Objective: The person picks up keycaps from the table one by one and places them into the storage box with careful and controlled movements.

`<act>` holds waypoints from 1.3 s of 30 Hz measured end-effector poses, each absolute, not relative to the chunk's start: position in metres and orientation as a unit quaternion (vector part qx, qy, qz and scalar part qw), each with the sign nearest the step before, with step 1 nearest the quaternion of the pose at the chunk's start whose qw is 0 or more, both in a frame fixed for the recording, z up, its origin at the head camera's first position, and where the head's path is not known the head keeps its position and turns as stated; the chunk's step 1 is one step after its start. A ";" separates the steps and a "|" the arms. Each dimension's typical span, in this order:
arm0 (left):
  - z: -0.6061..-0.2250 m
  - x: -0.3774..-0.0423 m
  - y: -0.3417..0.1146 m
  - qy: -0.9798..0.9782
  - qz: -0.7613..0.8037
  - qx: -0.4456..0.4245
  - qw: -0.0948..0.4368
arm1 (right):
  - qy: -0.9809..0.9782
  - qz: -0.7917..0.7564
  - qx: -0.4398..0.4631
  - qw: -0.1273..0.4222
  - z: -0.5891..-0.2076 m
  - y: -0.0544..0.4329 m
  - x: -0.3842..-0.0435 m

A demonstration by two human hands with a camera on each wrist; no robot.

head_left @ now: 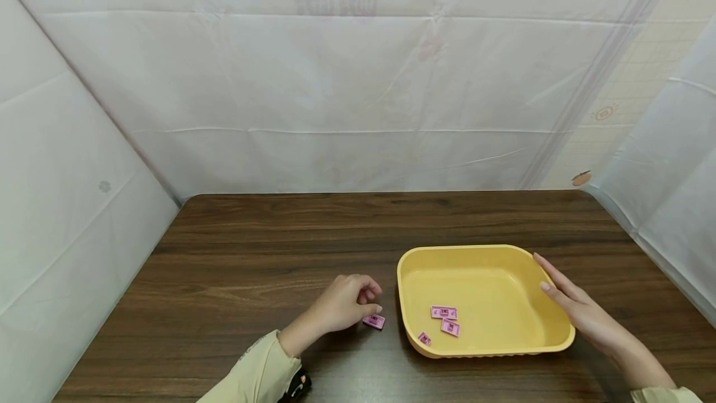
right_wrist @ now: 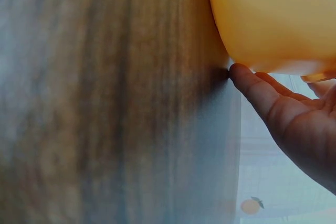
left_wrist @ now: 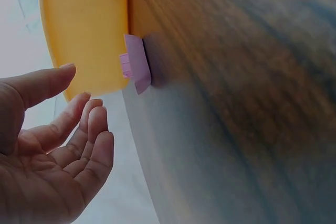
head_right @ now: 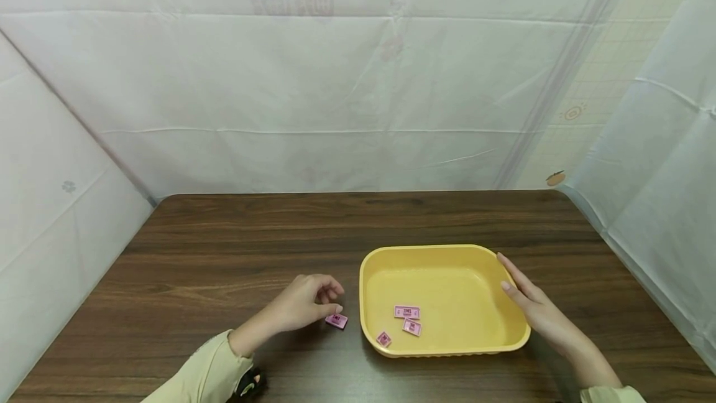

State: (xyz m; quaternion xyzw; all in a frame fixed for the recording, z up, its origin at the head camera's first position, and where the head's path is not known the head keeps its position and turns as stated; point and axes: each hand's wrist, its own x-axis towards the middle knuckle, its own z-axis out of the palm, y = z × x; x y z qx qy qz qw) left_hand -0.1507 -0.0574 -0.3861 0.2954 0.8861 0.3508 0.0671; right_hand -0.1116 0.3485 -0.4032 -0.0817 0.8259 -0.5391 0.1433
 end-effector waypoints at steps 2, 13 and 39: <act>-0.387 -0.151 -0.058 0.887 0.345 0.297 0.075 | 0.826 -0.539 -0.082 0.143 -0.404 0.350 -0.112; -0.389 -0.149 -0.059 0.897 0.306 0.293 0.129 | 0.826 -0.540 -0.092 0.133 -0.407 0.351 -0.112; -0.394 -0.146 -0.052 0.906 0.247 0.311 0.144 | 0.827 -0.538 -0.085 0.138 -0.405 0.351 -0.112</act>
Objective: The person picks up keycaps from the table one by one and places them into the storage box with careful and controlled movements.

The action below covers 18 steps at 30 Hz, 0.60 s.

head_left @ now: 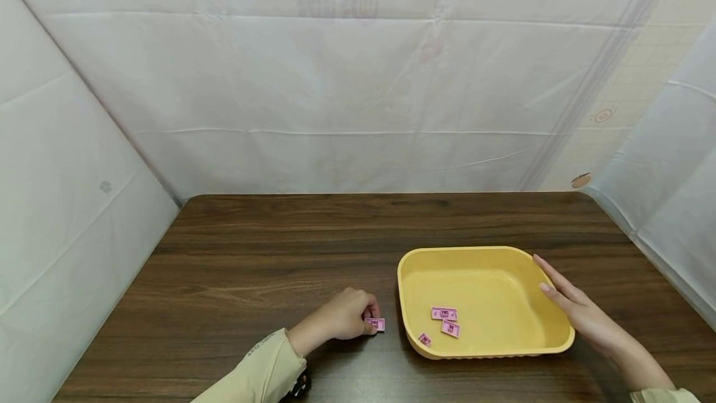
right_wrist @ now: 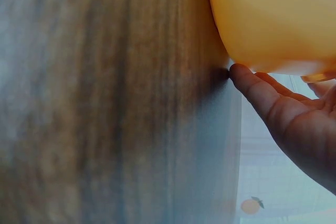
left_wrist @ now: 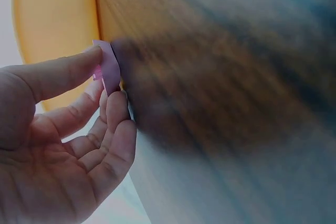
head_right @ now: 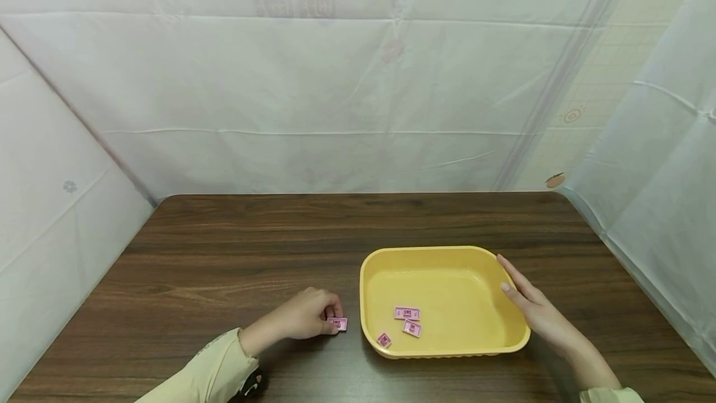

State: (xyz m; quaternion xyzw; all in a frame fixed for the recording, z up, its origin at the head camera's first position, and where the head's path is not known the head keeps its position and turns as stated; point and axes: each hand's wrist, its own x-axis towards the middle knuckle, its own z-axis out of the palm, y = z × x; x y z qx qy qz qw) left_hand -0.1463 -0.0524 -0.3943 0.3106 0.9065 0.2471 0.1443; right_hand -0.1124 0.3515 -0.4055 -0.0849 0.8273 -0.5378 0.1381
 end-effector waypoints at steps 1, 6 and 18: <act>-0.394 -0.146 -0.052 0.906 0.248 0.311 0.144 | 0.827 -0.538 -0.085 0.137 -0.406 0.352 -0.112; -0.395 -0.146 -0.053 0.904 0.251 0.315 0.142 | 0.830 -0.535 -0.091 0.129 -0.407 0.353 -0.113; -0.393 -0.149 -0.056 0.887 0.322 0.311 0.112 | 0.832 -0.534 -0.086 0.126 -0.407 0.353 -0.114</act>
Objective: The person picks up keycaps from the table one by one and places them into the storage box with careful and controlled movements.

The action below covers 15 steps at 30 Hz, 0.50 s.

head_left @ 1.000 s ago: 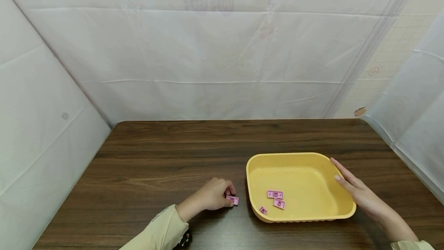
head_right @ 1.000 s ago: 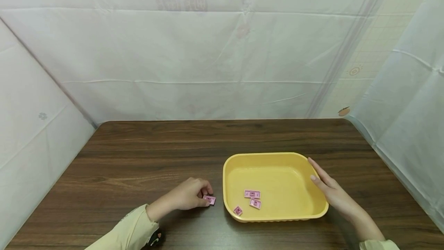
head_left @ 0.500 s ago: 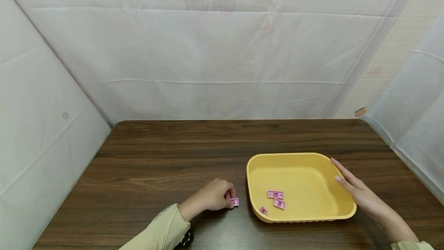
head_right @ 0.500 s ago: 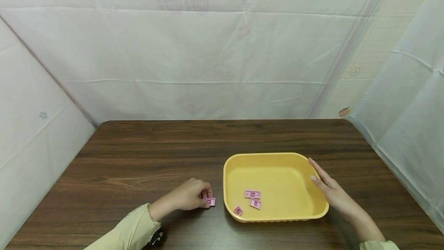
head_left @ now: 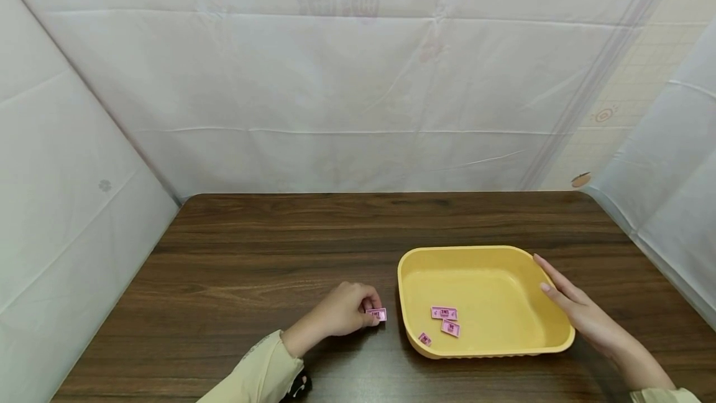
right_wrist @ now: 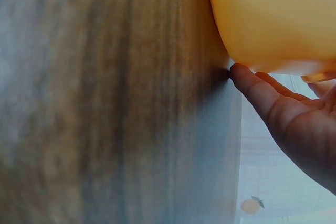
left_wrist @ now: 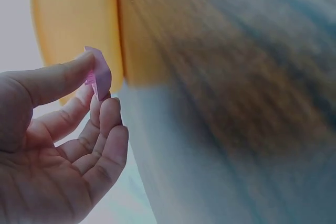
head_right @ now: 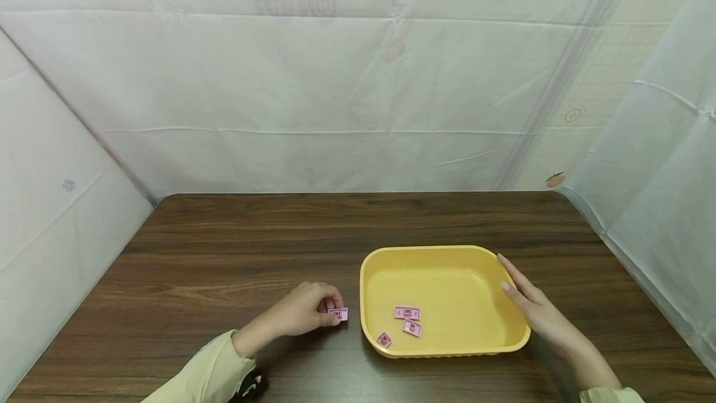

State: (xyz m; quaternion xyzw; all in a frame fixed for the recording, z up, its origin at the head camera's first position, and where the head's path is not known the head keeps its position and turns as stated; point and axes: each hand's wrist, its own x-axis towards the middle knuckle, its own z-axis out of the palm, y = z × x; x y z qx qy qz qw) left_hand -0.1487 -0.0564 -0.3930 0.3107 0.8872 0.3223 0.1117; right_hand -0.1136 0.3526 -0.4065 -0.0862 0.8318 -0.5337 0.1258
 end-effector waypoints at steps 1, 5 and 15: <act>-0.393 -0.149 -0.057 0.887 0.325 0.311 0.107 | 0.831 -0.534 -0.088 0.125 -0.407 0.353 -0.114; -0.389 -0.148 -0.057 0.885 0.333 0.313 0.091 | 0.832 -0.533 -0.086 0.126 -0.406 0.352 -0.113; -0.383 -0.148 -0.055 0.879 0.364 0.295 0.088 | 0.833 -0.531 -0.082 0.135 -0.405 0.351 -0.112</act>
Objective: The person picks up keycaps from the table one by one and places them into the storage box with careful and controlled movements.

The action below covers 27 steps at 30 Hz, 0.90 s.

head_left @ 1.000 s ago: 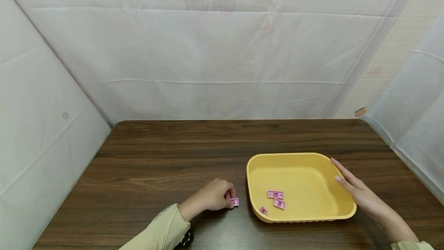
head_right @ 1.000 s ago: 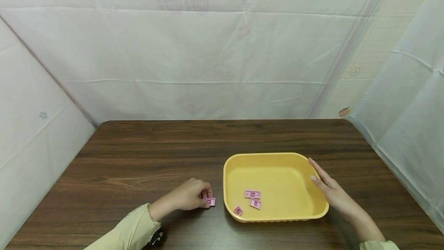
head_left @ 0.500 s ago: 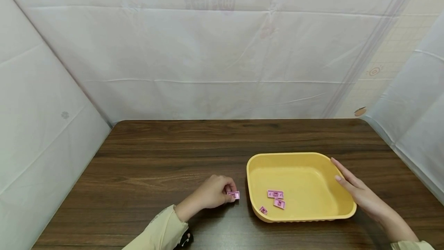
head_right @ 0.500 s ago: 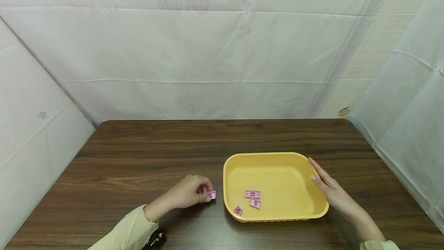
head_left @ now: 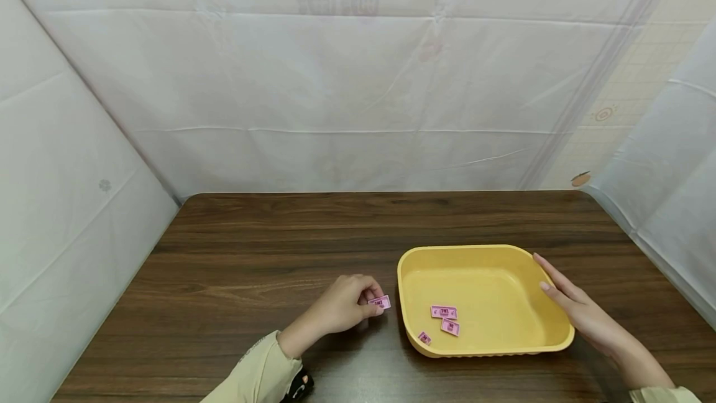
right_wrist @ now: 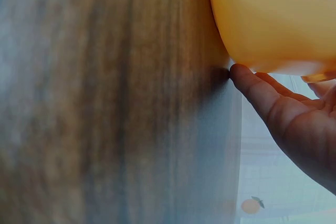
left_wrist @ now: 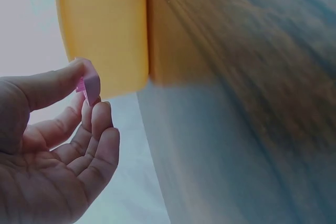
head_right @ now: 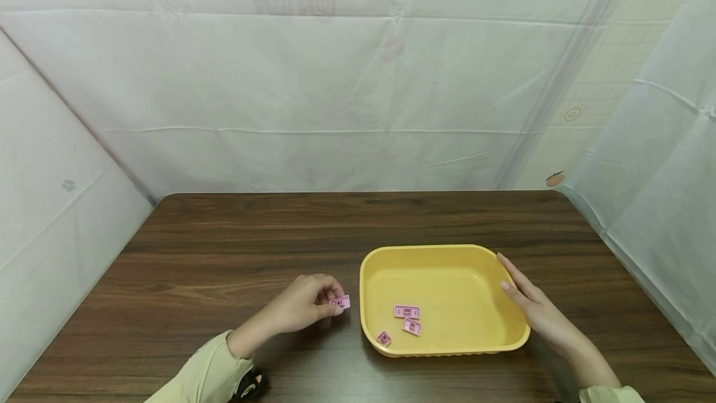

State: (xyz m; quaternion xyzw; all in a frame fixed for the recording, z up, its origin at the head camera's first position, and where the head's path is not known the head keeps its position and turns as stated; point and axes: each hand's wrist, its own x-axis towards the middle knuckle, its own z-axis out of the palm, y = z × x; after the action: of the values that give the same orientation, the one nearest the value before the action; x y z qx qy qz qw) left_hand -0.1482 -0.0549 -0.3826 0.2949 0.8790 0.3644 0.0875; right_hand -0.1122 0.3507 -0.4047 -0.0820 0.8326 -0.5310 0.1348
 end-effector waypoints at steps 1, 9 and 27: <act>-0.382 -0.148 -0.055 0.878 0.367 0.294 0.088 | 0.833 -0.531 -0.082 0.135 -0.405 0.351 -0.112; -0.377 -0.147 -0.051 0.876 0.372 0.297 0.074 | 0.827 -0.539 -0.086 0.135 -0.406 0.352 -0.114; -0.366 -0.149 -0.036 0.866 0.390 0.308 0.052 | 0.829 -0.536 -0.084 0.134 -0.407 0.352 -0.113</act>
State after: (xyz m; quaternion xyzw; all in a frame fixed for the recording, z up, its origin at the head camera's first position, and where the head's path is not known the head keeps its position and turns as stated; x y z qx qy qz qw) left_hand -0.1485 -0.0365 -0.3660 0.3083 0.8660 0.3903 0.0518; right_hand -0.1130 0.3523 -0.4065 -0.0840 0.8292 -0.5362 0.1338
